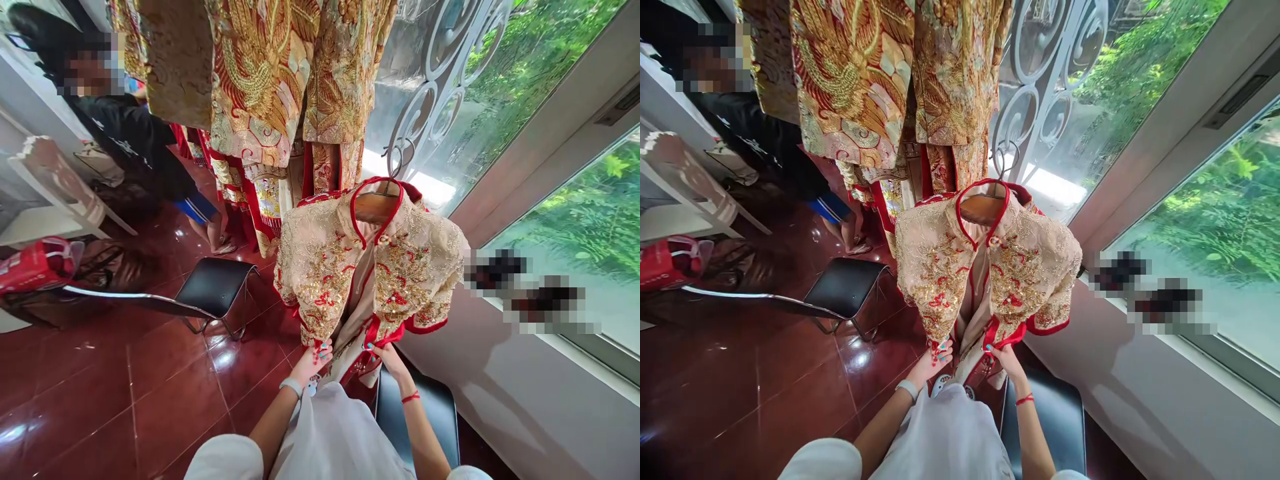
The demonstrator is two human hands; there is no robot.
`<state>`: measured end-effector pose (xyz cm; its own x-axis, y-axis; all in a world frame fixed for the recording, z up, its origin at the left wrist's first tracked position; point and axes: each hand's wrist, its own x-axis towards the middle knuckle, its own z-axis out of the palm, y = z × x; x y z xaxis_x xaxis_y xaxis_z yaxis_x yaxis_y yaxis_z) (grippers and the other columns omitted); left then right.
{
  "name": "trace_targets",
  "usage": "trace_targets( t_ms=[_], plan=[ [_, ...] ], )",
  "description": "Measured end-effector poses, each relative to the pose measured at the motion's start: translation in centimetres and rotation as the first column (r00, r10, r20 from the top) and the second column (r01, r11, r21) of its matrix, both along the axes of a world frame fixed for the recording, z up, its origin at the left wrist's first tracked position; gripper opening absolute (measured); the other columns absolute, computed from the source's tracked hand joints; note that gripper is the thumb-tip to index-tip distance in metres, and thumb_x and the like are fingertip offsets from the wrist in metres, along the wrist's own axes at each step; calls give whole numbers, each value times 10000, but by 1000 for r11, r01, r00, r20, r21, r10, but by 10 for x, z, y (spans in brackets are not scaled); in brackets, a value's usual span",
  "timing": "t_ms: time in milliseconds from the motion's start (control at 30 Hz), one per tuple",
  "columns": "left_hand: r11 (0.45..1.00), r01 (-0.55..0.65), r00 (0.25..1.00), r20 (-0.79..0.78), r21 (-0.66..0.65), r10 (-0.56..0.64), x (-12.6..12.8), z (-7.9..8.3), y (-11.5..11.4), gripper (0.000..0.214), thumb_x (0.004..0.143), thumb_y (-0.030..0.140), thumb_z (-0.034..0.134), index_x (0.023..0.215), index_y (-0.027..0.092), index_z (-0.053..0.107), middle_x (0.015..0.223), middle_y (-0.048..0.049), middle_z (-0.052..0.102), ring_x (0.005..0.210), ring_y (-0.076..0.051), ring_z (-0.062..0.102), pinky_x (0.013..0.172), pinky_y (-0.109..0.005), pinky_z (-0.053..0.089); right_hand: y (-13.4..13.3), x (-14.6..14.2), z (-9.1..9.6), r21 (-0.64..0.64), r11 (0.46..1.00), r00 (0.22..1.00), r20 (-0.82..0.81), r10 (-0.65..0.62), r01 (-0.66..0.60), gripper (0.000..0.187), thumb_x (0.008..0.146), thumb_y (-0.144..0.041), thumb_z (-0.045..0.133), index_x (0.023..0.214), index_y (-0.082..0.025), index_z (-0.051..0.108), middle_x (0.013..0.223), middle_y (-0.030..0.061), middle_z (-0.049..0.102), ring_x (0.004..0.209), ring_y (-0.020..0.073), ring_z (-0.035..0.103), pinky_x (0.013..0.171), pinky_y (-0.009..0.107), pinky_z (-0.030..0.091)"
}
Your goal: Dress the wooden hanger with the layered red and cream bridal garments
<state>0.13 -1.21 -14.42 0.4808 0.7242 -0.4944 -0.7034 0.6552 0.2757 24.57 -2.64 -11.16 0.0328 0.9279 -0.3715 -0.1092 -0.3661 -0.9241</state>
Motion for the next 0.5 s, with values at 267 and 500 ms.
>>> trace_targets(
  t_ms=[267,500],
  plan=[
    [999,16,1000,7,-34,-16,-31,3,-2,370,748,114,745,633,200,404,553,86,237,459,-61,204,458,-212,223,-33,31,22,1,958,924,-263,276,-286,438,519,-515,903,723,-183,704,539,0,569,530,139,496,582,314,451],
    [991,-114,993,-3,70,115,-34,7,-3,261,664,46,715,784,194,537,673,47,411,552,-83,351,548,-217,325,-23,19,7,-70,997,984,-175,12,-24,382,543,-470,907,697,-210,673,636,-4,627,615,151,541,665,313,482]
  ],
)
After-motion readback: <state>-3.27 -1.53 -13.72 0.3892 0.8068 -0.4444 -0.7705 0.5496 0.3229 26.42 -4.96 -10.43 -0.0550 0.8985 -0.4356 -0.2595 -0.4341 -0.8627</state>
